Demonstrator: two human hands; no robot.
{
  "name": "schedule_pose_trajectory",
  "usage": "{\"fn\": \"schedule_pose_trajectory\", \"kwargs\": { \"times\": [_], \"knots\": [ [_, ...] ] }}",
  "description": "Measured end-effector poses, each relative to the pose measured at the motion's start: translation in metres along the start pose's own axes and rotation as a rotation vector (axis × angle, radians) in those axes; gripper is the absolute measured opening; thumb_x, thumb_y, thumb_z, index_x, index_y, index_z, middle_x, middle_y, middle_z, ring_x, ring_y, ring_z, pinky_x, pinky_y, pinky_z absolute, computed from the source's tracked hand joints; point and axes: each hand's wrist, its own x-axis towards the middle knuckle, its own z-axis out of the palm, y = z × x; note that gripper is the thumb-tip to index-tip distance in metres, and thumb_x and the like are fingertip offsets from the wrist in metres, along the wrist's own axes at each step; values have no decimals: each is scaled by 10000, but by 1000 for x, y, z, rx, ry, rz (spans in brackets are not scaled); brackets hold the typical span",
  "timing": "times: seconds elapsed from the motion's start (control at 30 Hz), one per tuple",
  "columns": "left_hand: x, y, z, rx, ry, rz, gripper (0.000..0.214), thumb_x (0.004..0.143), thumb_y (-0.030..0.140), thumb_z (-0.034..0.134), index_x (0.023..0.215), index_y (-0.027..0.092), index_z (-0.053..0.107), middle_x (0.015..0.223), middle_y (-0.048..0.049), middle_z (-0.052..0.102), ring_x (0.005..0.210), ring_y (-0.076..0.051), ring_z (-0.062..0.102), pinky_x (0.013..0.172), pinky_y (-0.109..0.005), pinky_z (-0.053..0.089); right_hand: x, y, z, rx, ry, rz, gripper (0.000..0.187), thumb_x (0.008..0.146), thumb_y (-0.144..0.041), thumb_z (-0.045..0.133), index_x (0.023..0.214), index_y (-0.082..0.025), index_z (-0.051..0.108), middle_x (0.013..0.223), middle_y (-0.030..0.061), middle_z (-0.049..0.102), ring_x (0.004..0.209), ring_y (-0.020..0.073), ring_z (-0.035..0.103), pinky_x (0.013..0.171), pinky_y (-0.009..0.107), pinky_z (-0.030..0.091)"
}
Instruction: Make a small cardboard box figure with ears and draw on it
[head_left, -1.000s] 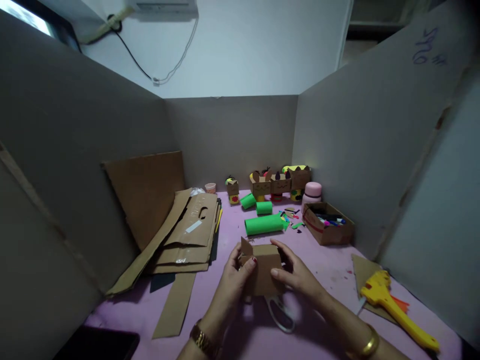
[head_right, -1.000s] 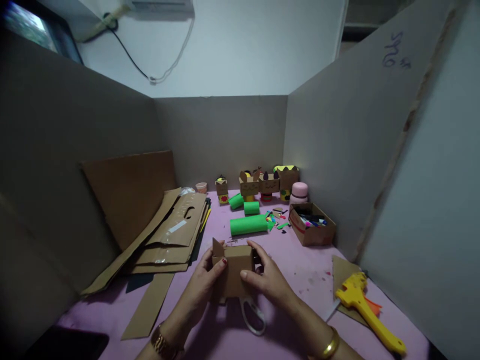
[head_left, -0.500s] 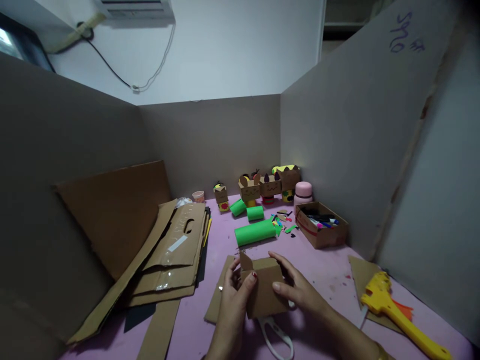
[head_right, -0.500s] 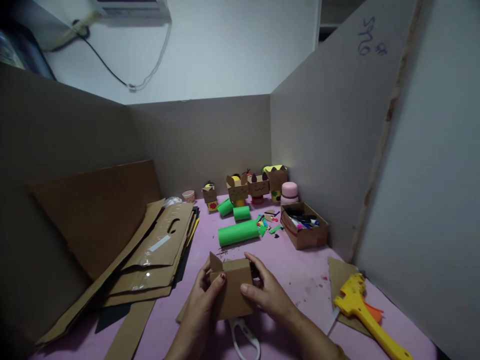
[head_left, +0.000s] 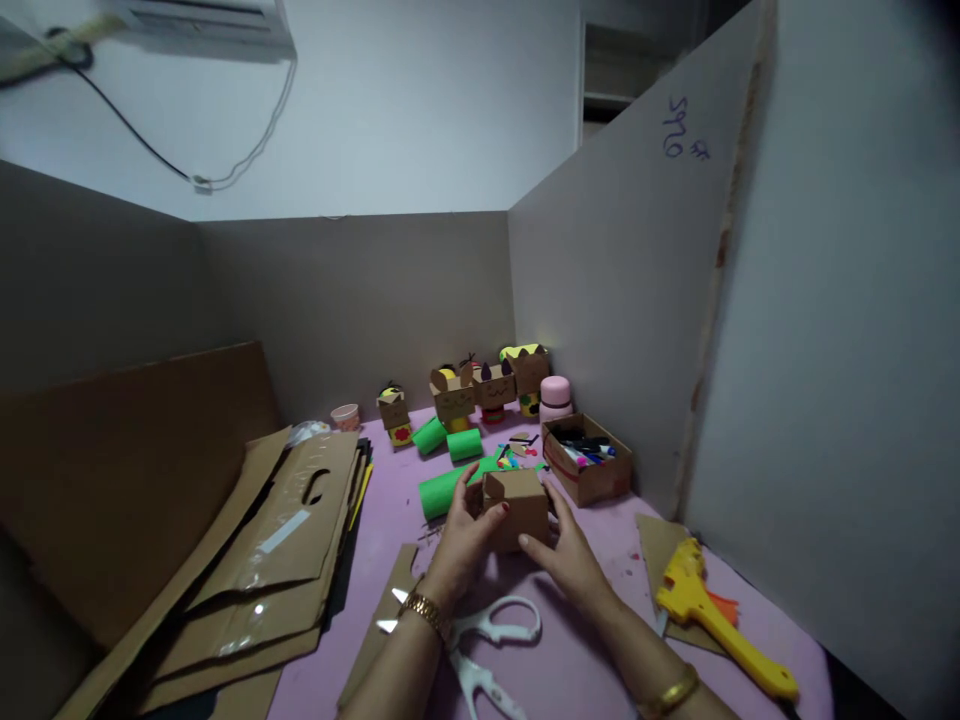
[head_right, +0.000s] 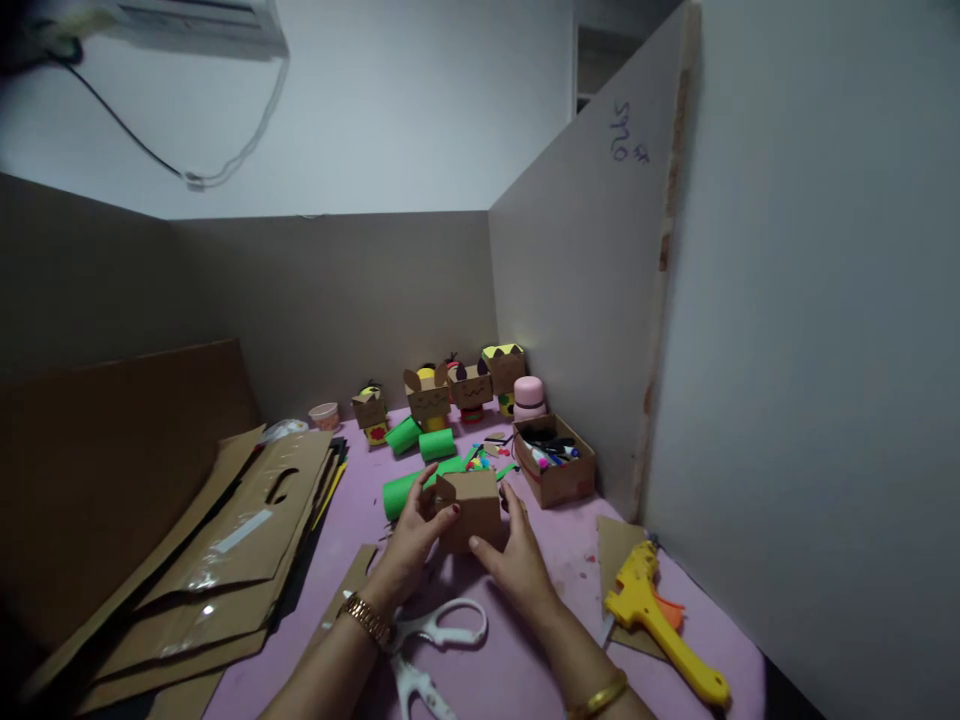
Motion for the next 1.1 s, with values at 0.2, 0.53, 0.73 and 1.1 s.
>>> {"fn": "schedule_pose_trajectory", "kwargs": {
  "times": [0.2,0.53,0.73,1.1],
  "knots": [
    [7,-20,-2,-23,-20,-7,895,708,267,749,1454,285,255,1366,-124,518,1223,-300,517,979,-423,446,5,11,6,-117,22,17,810,652,-184,628,1410,-193,344,1424,145,440,1362,311,357,1122,494,277],
    [0,-20,-13,49,-60,-97,822,725,244,731,1448,234,340,1406,-132,510,1209,-291,542,999,-383,432,-1,16,9,-229,4,-2,768,653,-165,613,1381,-207,372,1399,131,459,1341,303,385,1115,473,304],
    [-2,-13,-14,106,-65,-118,776,714,217,725,1418,213,399,1443,-128,476,1247,-274,517,1014,-353,420,-2,14,8,-270,-9,11,776,664,-176,609,1393,-191,342,1398,143,450,1330,306,399,1110,472,312],
    [1,-15,-17,152,-64,-95,838,694,234,747,1438,207,362,1473,-139,439,1312,-288,450,1076,-417,351,-2,13,7,-275,-16,3,789,656,-180,621,1394,-158,342,1388,163,463,1323,307,412,1101,460,328]
  ]
}}
